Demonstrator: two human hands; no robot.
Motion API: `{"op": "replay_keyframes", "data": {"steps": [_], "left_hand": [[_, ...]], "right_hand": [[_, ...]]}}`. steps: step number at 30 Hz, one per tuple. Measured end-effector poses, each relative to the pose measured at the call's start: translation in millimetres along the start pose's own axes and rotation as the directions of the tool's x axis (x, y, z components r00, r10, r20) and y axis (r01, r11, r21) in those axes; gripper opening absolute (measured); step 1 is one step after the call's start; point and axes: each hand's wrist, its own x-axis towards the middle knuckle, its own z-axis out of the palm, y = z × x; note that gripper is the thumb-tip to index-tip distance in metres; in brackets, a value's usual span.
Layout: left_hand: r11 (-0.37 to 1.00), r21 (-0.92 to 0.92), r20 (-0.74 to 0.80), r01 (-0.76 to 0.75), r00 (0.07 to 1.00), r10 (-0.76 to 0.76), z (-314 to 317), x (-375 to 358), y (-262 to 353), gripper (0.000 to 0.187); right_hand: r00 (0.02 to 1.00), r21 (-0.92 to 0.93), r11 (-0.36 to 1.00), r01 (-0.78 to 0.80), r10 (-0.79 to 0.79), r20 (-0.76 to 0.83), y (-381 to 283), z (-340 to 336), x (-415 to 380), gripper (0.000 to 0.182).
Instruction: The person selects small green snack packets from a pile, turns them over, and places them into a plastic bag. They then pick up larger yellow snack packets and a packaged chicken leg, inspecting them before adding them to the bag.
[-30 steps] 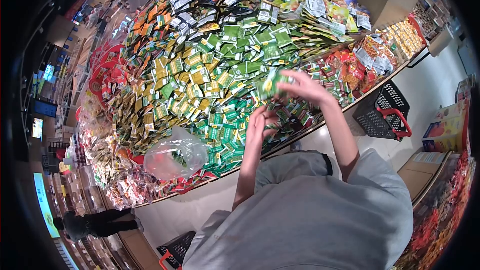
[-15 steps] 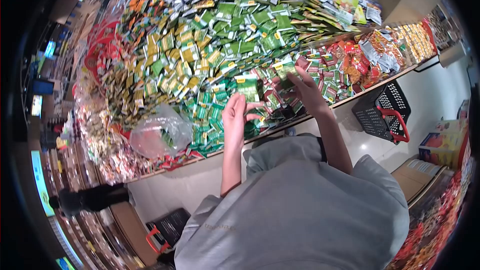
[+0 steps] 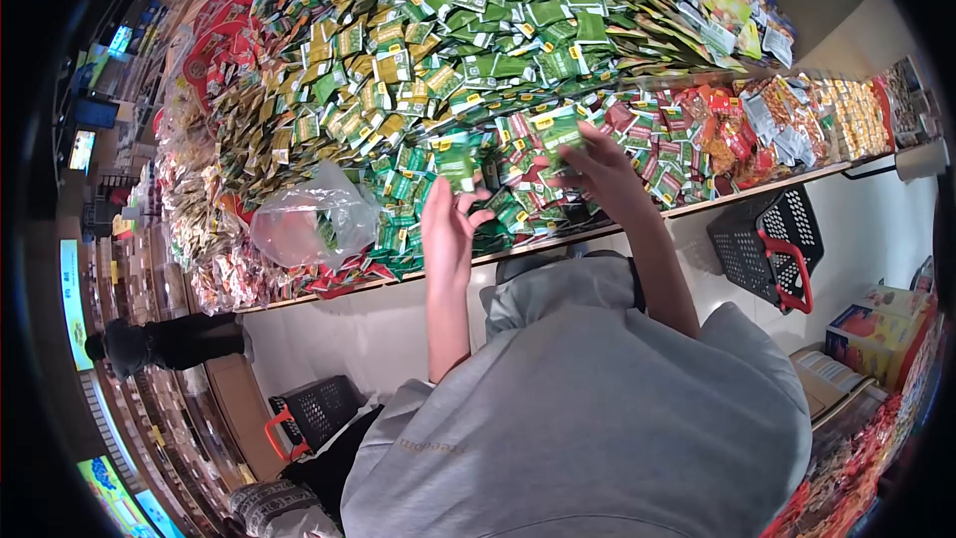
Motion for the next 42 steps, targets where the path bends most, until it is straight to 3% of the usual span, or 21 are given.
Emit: {"op": "replay_keyframes", "data": {"steps": [2, 3, 5, 7, 11, 14, 17, 20, 21, 23, 25, 28, 29, 30, 32, 36, 38, 39, 42], "left_hand": [[0.968, -0.243, 0.106, 0.065, 0.994, -0.040, -10.1, 2.3, -4.2, 0.024], [0.929, -0.342, 0.145, 0.142, 0.985, -0.097, -8.3, 1.6, -4.7, 0.021], [0.791, -0.539, 0.297, 0.289, 0.944, -0.142, -2.2, 0.0, -4.5, 0.020], [0.573, -0.687, 0.494, 0.447, 0.866, -0.083, 9.4, -3.4, -5.9, 0.021], [0.383, -0.729, 0.591, 0.567, 0.804, -0.065, 21.9, -6.3, -9.7, 0.022], [0.306, -0.736, 0.637, 0.604, 0.771, 0.009, 24.0, -5.2, -16.0, 0.024], [0.257, -0.752, 0.630, 0.607, 0.777, 0.011, 27.5, -7.5, -15.8, 0.024], [0.370, -0.753, 0.568, 0.544, 0.821, -0.050, 27.2, -10.8, -12.6, 0.023], [0.600, -0.673, 0.465, 0.432, 0.878, -0.112, 28.1, -11.6, -12.3, 0.019], [0.924, -0.327, 0.210, 0.198, 0.969, -0.133, 30.3, -13.6, -11.1, 0.015], [0.990, 0.142, -0.020, 0.017, 1.000, -0.015, 37.4, -16.8, -10.0, 0.022], [0.794, 0.594, -0.013, -0.130, 0.985, 0.172, 30.2, -17.8, -23.6, 0.029], [0.706, 0.691, 0.025, -0.156, 0.981, 0.192, 18.3, -15.7, -37.1, 0.031], [0.507, 0.842, 0.093, -0.184, 0.976, 0.199, 27.1, -21.3, -33.1, 0.036], [0.418, 0.898, 0.054, -0.136, 0.978, 0.201, 36.1, -28.8, -34.6, 0.035], [0.554, 0.827, 0.046, -0.100, 0.993, 0.110, 17.9, -33.7, -39.6, 0.036], [0.518, 0.852, 0.030, -0.071, 0.996, 0.088, 11.9, -35.8, -30.3, 0.036], [0.502, 0.863, 0.022, -0.058, 0.997, 0.078, 8.6, -36.7, -26.3, 0.035], [0.621, 0.782, -0.077, -0.053, 0.980, 0.181, -12.5, -36.7, -23.5, 0.032]], "right_hand": [[0.998, 0.079, 0.997, -0.024, 0.029, -0.057, 0.3, 3.1, -0.4, 0.028], [0.991, 0.192, 0.976, -0.106, 0.120, -0.060, 5.0, -1.3, 4.4, 0.027], [0.950, 0.625, 0.726, -0.287, 0.130, 0.285, 16.5, -4.7, 13.1, 0.026], [0.846, 0.819, 0.237, -0.523, 0.031, 0.532, 14.7, 4.4, 12.9, 0.031], [0.820, 0.828, 0.097, -0.553, -0.117, 0.561, 21.6, 20.6, 8.0, 0.036], [0.811, 0.820, 0.129, -0.558, -0.128, 0.572, 23.3, 22.4, 4.7, 0.035], [0.820, 0.797, 0.321, -0.512, -0.096, 0.565, 24.1, 15.0, 6.3, 0.034], [0.966, 0.526, 0.812, -0.252, 0.182, 0.182, 8.1, 14.3, -1.9, 0.031], [0.987, 0.245, 0.969, 0.012, -0.051, 0.150, 13.4, 7.8, -5.7, 0.030], [0.999, 0.111, 0.994, -0.006, 0.001, 0.052, 16.3, -5.2, -3.8, 0.031], [0.994, -0.001, 0.999, -0.032, 0.031, -0.107, 11.2, 0.1, -7.7, 0.033], [0.998, -0.152, 0.987, 0.058, -0.058, 0.007, 31.9, -3.1, -10.7, 0.031], [0.998, -0.233, 0.972, 0.009, 0.007, 0.066, 45.4, -8.4, -1.7, 0.036], [0.990, -0.319, 0.948, -0.028, 0.071, 0.125, 59.0, -13.8, 7.3, 0.044], [0.992, -0.355, 0.934, 0.042, 0.003, 0.125, 50.4, 14.4, -1.7, 0.040], [0.988, -0.339, 0.939, -0.054, 0.099, 0.118, 53.7, 16.4, -3.6, 0.038], [0.975, -0.302, 0.939, -0.167, 0.202, 0.090, 42.4, 26.5, -6.5, 0.041], [0.984, -0.328, 0.938, -0.116, 0.154, 0.090, 48.7, 27.4, -0.9, 0.043], [0.973, -0.365, 0.914, -0.176, 0.217, 0.073, 51.1, 31.3, 11.0, 0.045]]}}
